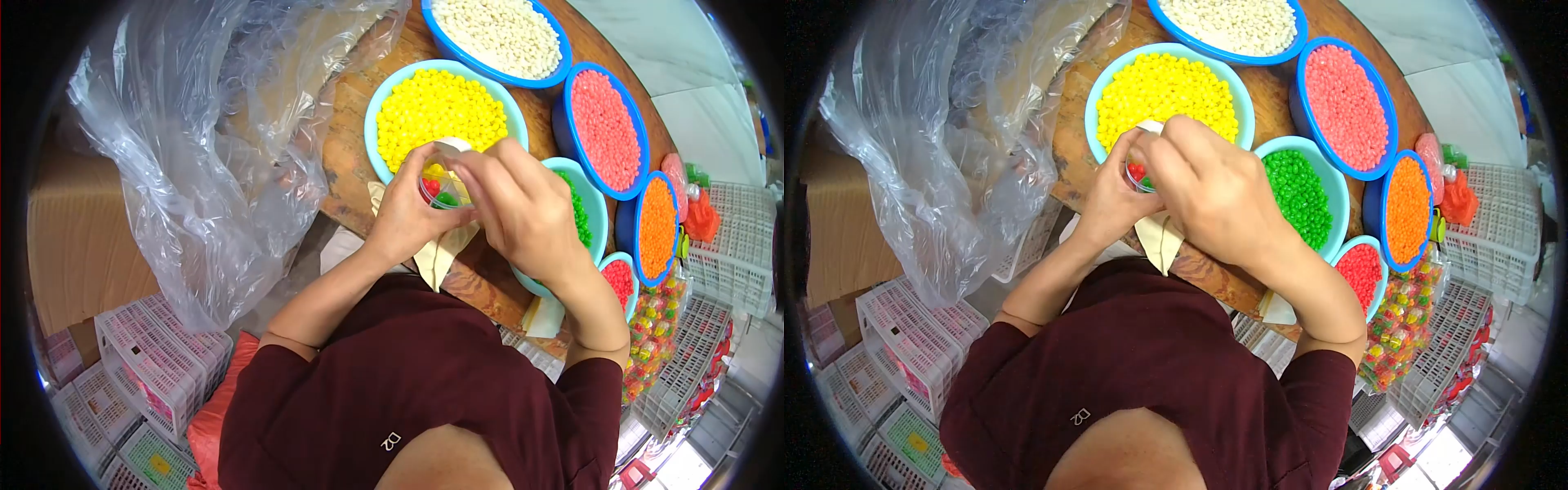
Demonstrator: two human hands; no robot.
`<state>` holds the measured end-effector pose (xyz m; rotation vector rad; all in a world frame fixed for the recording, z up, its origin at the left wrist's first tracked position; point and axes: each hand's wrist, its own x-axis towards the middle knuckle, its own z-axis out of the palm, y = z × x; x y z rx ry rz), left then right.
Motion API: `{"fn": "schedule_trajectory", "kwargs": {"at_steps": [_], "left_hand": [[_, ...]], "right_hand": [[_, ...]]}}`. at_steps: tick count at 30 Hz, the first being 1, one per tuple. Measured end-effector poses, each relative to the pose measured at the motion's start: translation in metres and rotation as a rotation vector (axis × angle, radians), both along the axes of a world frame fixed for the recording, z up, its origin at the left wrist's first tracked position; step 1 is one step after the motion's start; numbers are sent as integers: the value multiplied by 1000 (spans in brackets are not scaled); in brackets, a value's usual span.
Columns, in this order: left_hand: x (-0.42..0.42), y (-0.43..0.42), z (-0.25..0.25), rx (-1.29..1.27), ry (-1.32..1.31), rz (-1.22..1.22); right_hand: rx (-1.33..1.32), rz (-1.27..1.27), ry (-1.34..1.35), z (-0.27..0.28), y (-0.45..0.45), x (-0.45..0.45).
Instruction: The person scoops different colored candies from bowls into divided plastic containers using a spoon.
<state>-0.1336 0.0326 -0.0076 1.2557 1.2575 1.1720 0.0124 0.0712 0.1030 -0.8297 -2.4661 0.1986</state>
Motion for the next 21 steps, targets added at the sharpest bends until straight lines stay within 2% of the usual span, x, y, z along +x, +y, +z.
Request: {"fn": "schedule_trajectory", "kwargs": {"at_steps": [3, 5, 7, 9, 11, 13, 15, 20, 21], "left_hand": [[2, 5, 3, -42, -240, -93], [4, 6, 6, -13, -269, -97], [7, 7, 9, 11, -310, -110], [6, 11, 5, 131, -184, -138], [13, 10, 11, -2, -341, -173], [18, 10, 8, -14, -350, -205], [24, 11, 8, -26, -333, -228], [34, 12, 17, -65, -294, -258], [35, 12, 17, -76, -292, -261]], "right_hand": [[191, -24, 60, 2, 14, 19], [276, -264, 81, -4, 43, 50], [227, -558, 69, -21, 82, 101], [-32, -797, 182, -51, 117, 164], [-166, -976, 175, -82, 137, 217], [-460, -989, 431, -126, 154, 248], [-769, -905, 776, -129, 151, 245], [-959, -926, 1071, -142, 152, 253], [-928, -955, 1110, -141, 150, 255]]}}
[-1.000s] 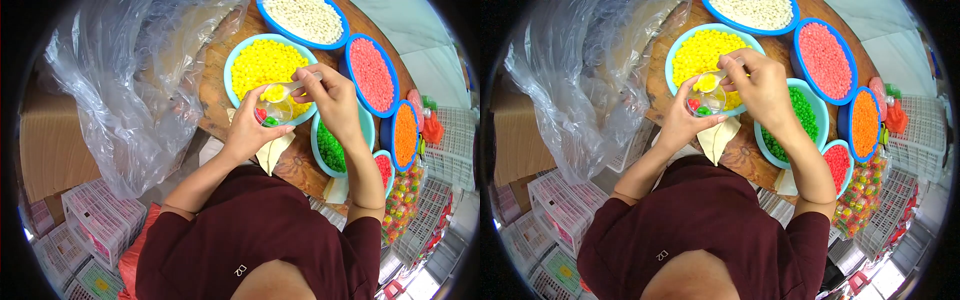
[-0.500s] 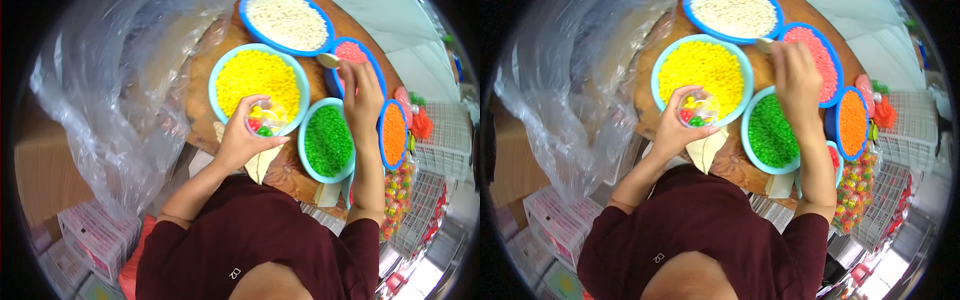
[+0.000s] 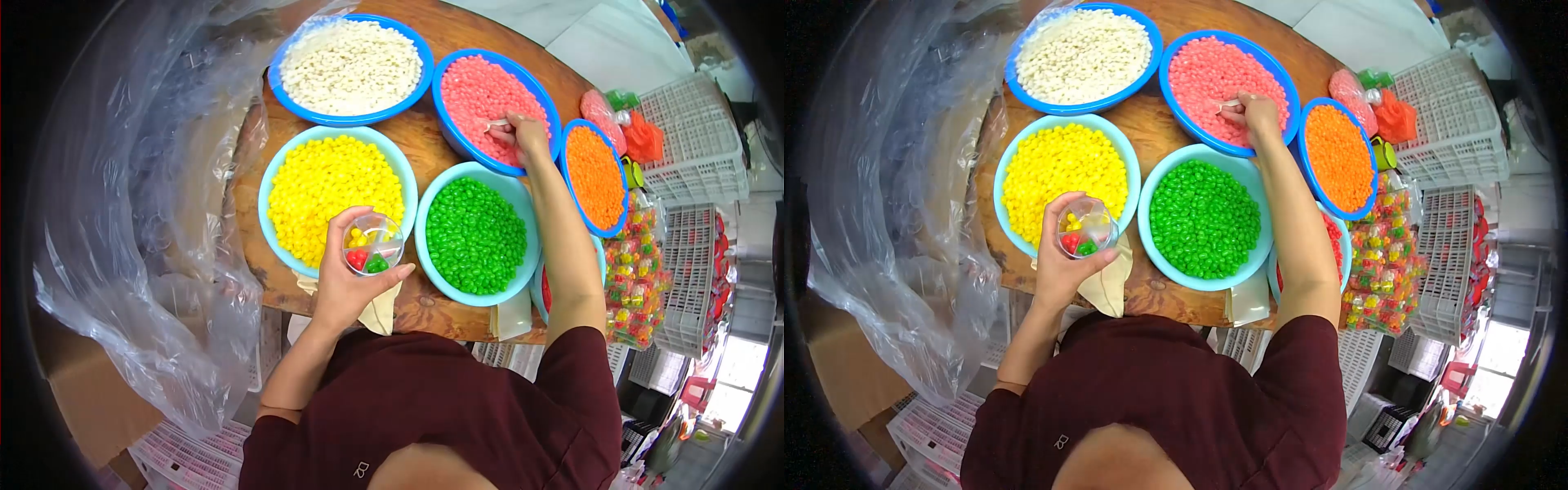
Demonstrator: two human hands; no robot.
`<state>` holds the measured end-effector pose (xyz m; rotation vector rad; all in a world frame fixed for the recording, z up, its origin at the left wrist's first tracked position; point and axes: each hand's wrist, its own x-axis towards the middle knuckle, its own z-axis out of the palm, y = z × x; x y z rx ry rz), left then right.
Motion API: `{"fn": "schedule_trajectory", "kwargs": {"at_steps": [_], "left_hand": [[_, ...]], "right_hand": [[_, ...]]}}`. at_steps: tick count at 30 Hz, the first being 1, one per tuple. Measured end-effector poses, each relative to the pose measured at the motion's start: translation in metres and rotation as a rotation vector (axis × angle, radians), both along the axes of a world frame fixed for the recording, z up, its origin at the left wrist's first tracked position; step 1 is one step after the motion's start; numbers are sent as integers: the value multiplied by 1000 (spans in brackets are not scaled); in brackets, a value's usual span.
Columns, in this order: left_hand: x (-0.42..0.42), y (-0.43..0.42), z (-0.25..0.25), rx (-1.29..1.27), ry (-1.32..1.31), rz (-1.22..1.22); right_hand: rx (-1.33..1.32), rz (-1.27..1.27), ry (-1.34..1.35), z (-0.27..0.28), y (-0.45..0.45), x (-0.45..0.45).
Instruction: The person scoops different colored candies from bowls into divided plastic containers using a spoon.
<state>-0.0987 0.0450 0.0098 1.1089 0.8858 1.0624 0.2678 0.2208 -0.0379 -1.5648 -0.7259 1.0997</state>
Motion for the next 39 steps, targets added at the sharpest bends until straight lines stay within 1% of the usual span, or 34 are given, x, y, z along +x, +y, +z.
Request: {"fn": "schedule_trajectory", "kwargs": {"at_steps": [2, 3, 6, 9, 12, 13, 16, 18, 20, 24, 25, 28, 29, 32, 35, 39], "left_hand": [[3, 0, 7, -76, -82, -1], [4, 0, 9, -114, -123, -1], [9, 3, 9, -110, -217, -31], [13, 5, 12, -123, -194, -38], [16, 8, 3, -42, -54, -11], [17, 10, 2, 52, 69, 36], [19, 15, -13, 162, 159, 81], [20, 16, -11, 138, 180, 96], [17, 16, -9, 103, 272, 62], [15, 16, -13, 197, 306, 113], [14, 15, -13, 204, 316, 125], [12, 14, -17, 208, 313, 157], [12, 14, -19, 205, 307, 166], [10, 14, -22, 227, 311, 182], [9, 13, -24, 237, 300, 182], [8, 12, -26, 228, 297, 201]], "right_hand": [[26, -96, 14, 5, -3, 5], [51, -121, 63, 12, -8, 3], [75, -167, 185, 14, -12, 11], [132, -89, 255, 22, -21, 12], [146, 22, 302, 41, -33, -6], [153, 95, 309, 46, -38, -13], [130, 231, 310, 69, -55, -51], [92, 319, 270, 82, -66, -81], [52, 426, 232, 92, -77, -107], [-10, 545, 154, 106, -96, -158], [-2, 552, 73, 101, -96, -164], [125, 596, -169, 108, -107, -187], [160, 599, -212, 107, -109, -191], [215, 601, -452, 118, -117, -206], [305, 579, -527, 116, -119, -211], [293, 552, -532, 117, -121, -210]]}}
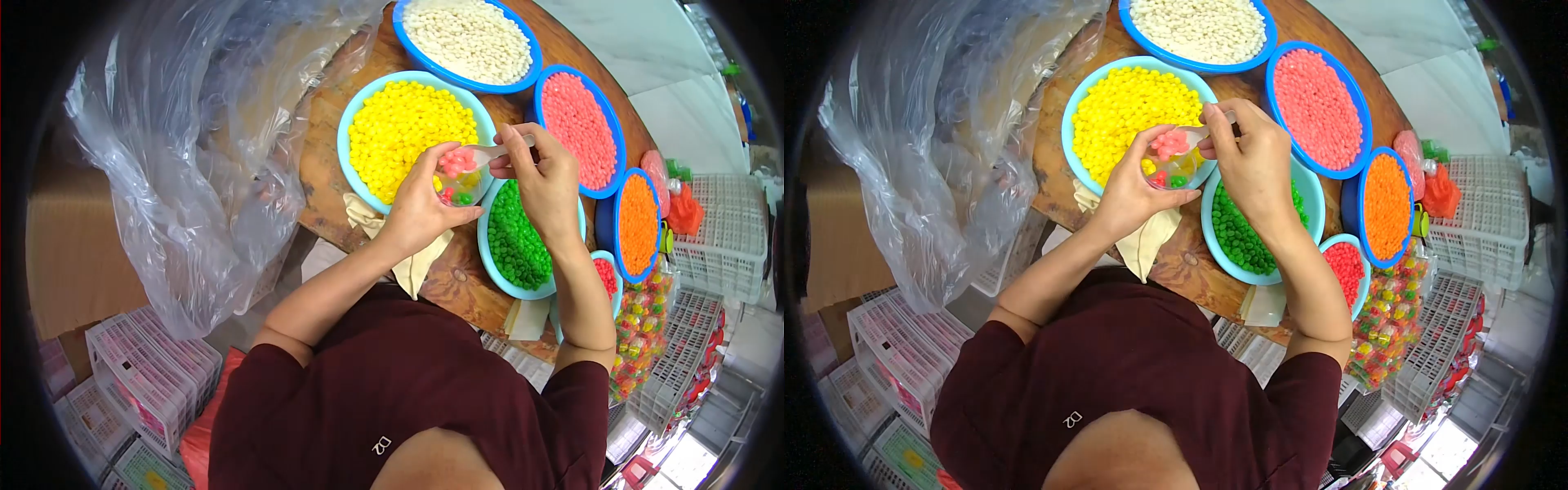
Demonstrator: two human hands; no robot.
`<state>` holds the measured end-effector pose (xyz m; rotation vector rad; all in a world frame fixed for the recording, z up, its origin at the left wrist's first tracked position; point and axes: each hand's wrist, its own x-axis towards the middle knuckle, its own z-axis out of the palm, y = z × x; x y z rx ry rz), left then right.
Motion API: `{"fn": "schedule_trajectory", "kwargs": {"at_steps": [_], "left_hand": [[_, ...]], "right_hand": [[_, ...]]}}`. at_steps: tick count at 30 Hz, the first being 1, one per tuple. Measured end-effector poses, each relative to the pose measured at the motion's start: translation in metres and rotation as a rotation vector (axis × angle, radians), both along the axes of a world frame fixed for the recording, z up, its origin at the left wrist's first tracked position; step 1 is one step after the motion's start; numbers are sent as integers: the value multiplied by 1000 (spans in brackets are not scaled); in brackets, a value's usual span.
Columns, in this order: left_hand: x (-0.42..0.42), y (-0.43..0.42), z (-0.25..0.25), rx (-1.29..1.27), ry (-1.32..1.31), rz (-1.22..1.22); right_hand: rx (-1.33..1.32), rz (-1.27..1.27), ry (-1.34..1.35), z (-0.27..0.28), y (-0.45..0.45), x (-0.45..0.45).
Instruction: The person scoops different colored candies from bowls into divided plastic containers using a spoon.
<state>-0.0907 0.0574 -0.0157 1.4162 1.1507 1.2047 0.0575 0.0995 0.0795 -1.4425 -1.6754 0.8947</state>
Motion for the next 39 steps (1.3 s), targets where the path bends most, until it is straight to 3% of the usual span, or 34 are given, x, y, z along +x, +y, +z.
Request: {"fn": "schedule_trajectory", "kwargs": {"at_steps": [11, 17, 19, 21, 23, 25, 28, 31, 33, 37, 39], "left_hand": [[0, -2, 7, -42, -136, -26], [4, -1, 9, -47, -330, -38], [2, -1, 11, -29, -316, -25], [-2, 1, 15, -14, -312, -30], [-6, 3, 20, -2, -316, -49], [-8, 5, 19, 28, -306, -72], [-13, 9, 17, 95, -236, -113], [-16, 12, 21, 163, -103, -147], [-15, 17, 18, 192, -98, -148], [-18, 15, 22, 63, -119, -157], [-23, 15, 22, 4, -176, -160]], "right_hand": [[-227, -59, 369, -13, 5, 21], [-412, -83, 758, -28, 13, 44], [-350, -113, 825, -30, 18, 64], [-104, -219, 782, -28, 38, 106], [109, -369, 667, -29, 57, 131], [233, -392, 148, -35, 79, 158], [620, -180, -750, -39, 102, 163], [407, -252, -215, -43, 134, 119], [289, -151, 179, -54, 167, 82], [47, -132, -92, -91, 228, 31], [-240, -178, 145, -98, 243, 11]]}}
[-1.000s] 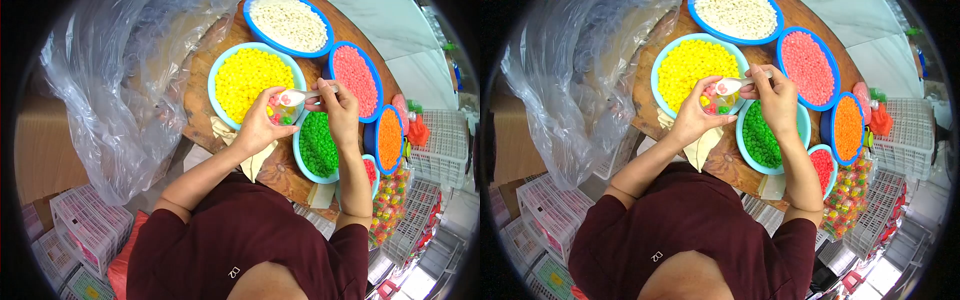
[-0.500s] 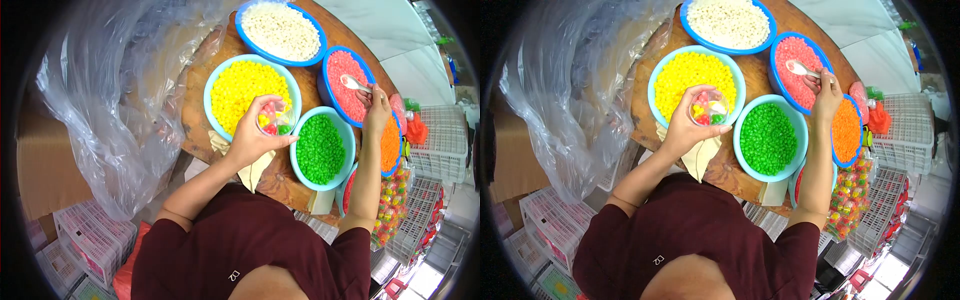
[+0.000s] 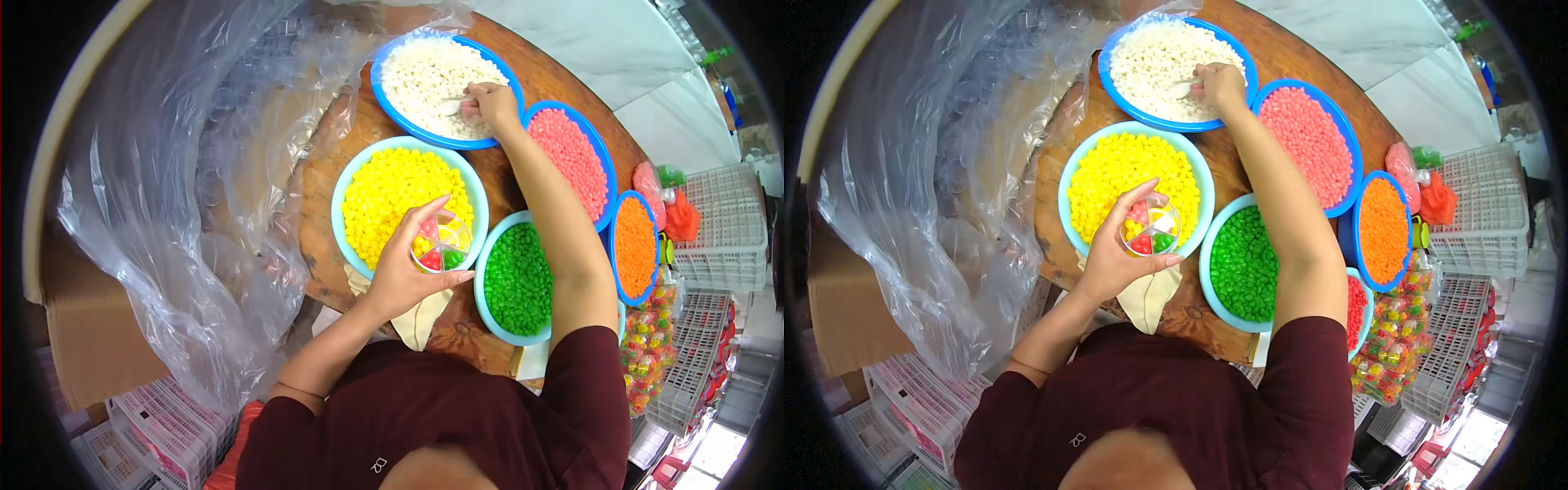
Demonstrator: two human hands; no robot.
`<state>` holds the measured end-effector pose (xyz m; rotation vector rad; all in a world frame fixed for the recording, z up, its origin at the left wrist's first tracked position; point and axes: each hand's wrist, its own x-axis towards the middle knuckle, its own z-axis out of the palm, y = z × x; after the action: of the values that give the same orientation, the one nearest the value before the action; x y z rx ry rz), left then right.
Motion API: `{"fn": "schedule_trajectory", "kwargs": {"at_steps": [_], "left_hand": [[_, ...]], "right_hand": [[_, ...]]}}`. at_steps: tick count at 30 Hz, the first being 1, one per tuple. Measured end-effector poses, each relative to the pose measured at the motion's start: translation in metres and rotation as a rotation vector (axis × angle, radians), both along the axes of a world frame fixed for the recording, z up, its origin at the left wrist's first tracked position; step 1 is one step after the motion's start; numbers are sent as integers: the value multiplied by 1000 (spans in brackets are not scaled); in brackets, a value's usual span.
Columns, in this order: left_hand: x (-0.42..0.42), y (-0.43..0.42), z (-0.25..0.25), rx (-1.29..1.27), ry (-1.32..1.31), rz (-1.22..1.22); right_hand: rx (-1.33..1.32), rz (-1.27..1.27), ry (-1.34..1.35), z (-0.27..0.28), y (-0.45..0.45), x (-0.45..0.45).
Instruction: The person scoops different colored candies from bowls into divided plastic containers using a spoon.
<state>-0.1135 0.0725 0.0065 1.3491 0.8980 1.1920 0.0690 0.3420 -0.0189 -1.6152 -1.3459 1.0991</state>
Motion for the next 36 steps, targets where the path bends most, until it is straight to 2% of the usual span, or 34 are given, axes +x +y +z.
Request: {"fn": "schedule_trajectory", "kwargs": {"at_steps": [1, 4, 10, 12, 15, 18, 21, 24, 27, 30, 32, 36], "left_hand": [[-3, 1, -2, 6, -6, 4], [-10, 2, -11, -12, -68, 8], [-13, 2, -6, -172, -356, -29], [-12, 4, -6, -192, -359, -31], [-11, 5, -12, -91, -183, 52], [-15, 8, -10, 32, 155, 104], [-9, 4, -2, -219, -78, 90], [-2, 5, -10, -149, -134, 117], [4, 2, -7, -207, -247, 106], [7, 3, -24, -112, -125, 136], [9, 0, -26, -135, -133, 134], [18, -4, -25, -65, -10, 161]], "right_hand": [[-137, -23, 126, -2, 4, -6], [-258, -18, 370, -10, 8, -12], [-330, -104, 611, -9, 7, 3], [-279, -116, 581, 1, 1, 5], [-202, -110, 561, 6, -6, 13], [-139, -89, 597, 8, -14, 24], [-125, -91, 677, 14, -29, 32], [-136, -78, 727, 27, -52, 37], [-159, 0, 715, 48, -86, 37], [-178, 106, 649, 71, -126, 35], [-177, 173, 582, 84, -151, 31], [-199, 212, 342, 92, -185, 21]]}}
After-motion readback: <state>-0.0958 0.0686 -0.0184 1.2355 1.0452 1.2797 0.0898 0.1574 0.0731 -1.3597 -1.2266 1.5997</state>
